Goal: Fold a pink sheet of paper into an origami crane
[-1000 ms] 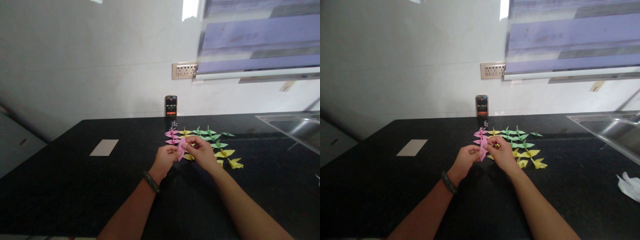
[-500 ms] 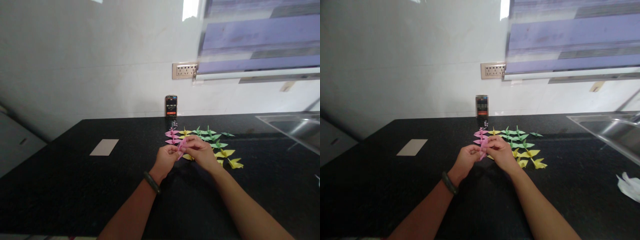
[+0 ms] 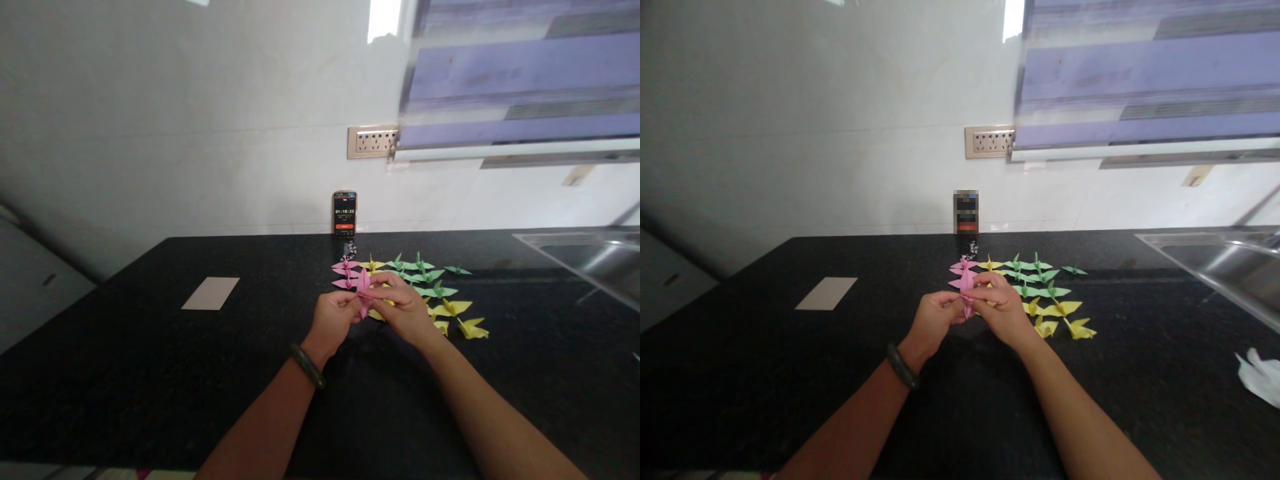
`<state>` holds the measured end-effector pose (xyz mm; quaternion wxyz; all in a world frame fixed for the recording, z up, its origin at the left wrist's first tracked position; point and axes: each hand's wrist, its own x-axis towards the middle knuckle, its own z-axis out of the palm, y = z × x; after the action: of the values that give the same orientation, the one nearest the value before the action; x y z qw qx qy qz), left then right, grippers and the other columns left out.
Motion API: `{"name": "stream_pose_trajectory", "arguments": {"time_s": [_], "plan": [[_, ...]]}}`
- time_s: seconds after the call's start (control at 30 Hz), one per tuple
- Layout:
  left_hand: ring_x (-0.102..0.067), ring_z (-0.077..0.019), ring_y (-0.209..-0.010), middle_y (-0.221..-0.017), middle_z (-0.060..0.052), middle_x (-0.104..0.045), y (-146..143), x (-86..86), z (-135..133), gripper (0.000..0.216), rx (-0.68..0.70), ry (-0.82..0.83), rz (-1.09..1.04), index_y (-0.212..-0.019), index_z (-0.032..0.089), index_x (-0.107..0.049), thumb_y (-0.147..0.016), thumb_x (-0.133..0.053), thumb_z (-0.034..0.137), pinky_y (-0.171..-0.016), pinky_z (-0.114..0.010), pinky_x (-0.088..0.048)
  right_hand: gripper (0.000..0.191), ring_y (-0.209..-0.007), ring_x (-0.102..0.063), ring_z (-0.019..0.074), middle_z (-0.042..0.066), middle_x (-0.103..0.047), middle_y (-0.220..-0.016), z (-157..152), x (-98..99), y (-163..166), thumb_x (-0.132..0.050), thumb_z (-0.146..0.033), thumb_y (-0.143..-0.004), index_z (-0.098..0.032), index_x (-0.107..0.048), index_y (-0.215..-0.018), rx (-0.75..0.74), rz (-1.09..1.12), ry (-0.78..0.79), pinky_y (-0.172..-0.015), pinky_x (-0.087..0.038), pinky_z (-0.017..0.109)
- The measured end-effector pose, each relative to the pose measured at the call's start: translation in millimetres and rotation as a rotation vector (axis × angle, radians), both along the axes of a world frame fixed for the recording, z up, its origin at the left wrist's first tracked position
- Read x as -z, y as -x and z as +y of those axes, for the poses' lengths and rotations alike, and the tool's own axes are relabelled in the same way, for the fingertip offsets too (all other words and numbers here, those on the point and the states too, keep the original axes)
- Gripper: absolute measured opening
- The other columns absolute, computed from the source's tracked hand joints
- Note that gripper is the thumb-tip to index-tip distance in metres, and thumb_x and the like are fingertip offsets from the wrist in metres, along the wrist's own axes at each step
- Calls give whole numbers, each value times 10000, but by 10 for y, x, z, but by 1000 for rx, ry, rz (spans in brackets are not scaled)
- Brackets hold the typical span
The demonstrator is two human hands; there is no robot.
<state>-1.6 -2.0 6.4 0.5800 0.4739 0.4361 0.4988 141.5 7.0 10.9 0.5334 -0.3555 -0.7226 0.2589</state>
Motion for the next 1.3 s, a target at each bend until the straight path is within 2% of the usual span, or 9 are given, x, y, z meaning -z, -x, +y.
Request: {"name": "stream_pose_trajectory", "arguments": {"time_s": [0.3,0.47,0.67,0.8,0.97,1.03,1.1,1.17,1.3], "plan": [[-526,-97,-529,-578,-9,-576,6,36,24,247,21,-104,42,-678,117,-642,-665,-623,363,-567,-242,-459,137,-834,-549,157,29,-572,-854,35,86,12,-608,-220,-748,-283,-694,-833,-25,82,75,-736,-454,306],[-550,-104,-525,-560,-9,-590,7,-22,-2,248,26,20,-61,-668,111,-635,-610,-664,350,-556,-241,-456,174,-832,-534,148,32,-550,-866,34,61,-23,-595,-206,-756,-295,-695,-868,-83,-6,2,-705,-457,291],[-596,-134,-548,-582,-50,-632,70,-47,18,213,170,147,-195,-669,95,-621,-595,-666,290,-555,-242,-453,293,-855,-526,151,42,-541,-890,35,20,-81,-513,-124,-769,-294,-678,-941,-154,-117,-57,-732,-435,303],[-581,-128,-500,-570,-63,-630,81,-66,24,261,199,219,-240,-657,86,-614,-630,-631,345,-529,-248,-452,317,-843,-532,147,37,-548,-876,22,-5,-93,-463,-95,-751,-271,-698,-871,-164,-55,22,-718,-439,290],[-590,-119,-562,-662,-67,-645,68,-22,19,325,186,91,-131,-722,85,-631,-653,-638,403,-554,-235,-461,189,-816,-541,149,49,-561,-887,-10,-12,-28,-495,-201,-770,-205,-683,-762,-135,55,172,-650,-454,257],[-588,-114,-568,-660,-54,-641,64,-10,19,288,149,60,-120,-710,92,-625,-635,-665,367,-574,-240,-469,121,-745,-545,136,36,-570,-820,-7,17,14,-578,-257,-736,-191,-646,-811,-79,140,255,-616,-456,245],[-579,-109,-549,-622,-38,-630,58,-8,25,264,100,33,-121,-688,99,-616,-633,-668,352,-584,-250,-474,209,-610,-523,104,2,-557,-722,-2,46,50,-620,-302,-708,-192,-590,-883,-83,234,379,-543,-445,225],[-568,-107,-532,-580,-21,-611,45,-4,35,247,53,2,-104,-677,104,-608,-634,-665,341,-585,-255,-474,219,-564,-507,95,-5,-550,-688,-2,58,74,-614,-338,-710,-174,-575,-850,-117,214,480,-506,-434,217],[-544,-106,-529,-565,-3,-579,18,41,46,208,-57,-115,48,-688,116,-597,-673,-621,322,-556,-241,-450,222,-505,-479,88,-3,-549,-648,-27,46,112,-565,-375,-733,-153,-560,-729,-85,146,498,-462,-403,216]]}}
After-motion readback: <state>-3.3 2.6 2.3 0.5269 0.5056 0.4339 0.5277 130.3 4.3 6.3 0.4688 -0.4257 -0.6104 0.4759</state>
